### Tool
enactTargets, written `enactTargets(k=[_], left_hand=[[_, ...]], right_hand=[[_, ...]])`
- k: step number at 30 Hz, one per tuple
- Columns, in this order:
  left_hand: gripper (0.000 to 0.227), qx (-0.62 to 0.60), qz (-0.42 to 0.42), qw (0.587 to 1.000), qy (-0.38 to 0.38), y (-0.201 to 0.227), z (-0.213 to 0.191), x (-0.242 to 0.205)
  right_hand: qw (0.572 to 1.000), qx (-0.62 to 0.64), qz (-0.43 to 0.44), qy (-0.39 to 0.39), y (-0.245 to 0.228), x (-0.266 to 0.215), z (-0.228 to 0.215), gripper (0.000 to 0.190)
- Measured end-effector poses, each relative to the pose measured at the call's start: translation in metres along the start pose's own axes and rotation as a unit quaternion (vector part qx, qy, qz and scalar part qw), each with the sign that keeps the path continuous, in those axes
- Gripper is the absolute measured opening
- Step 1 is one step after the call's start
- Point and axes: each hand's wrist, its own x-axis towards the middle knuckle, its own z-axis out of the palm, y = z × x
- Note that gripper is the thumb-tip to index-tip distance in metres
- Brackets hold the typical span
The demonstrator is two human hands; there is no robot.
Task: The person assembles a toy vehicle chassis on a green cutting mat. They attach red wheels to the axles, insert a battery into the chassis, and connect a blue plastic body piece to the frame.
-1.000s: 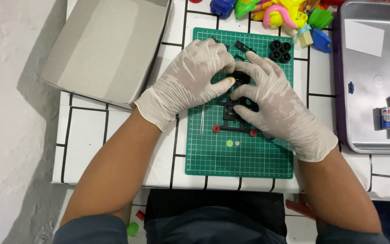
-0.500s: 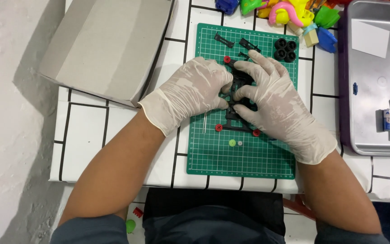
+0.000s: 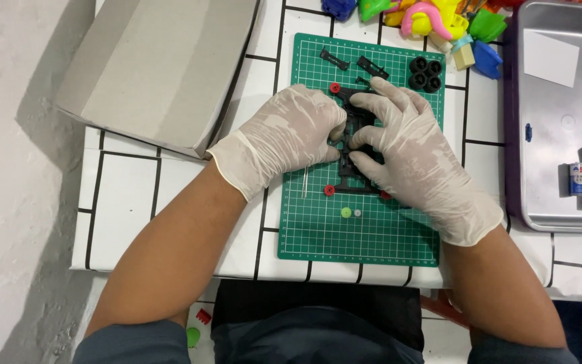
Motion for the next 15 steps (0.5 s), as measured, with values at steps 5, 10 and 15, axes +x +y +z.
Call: enactTargets(k=[5,10,15], left_hand=[[0.032,0.004,-0.013,1.0,-0.02,0.003,-0.006,-0.002],[0.033,0.017,-0.027,0.999,-0.042,0.004,-0.007,0.0],[0.034,-0.006,-0.028,0.999,-0.025,0.003,-0.011,-0.003]], right_hand=[[1.0,0.012,-0.001,0.001,0.002,-0.004,-0.01,0.01],[1.0,0.028,0.004,0.0,0.002,-0.004,-0.011,0.01],[0.999,0.042,-0.016,0.022,0.003,-0.004,-0.013,0.011]])
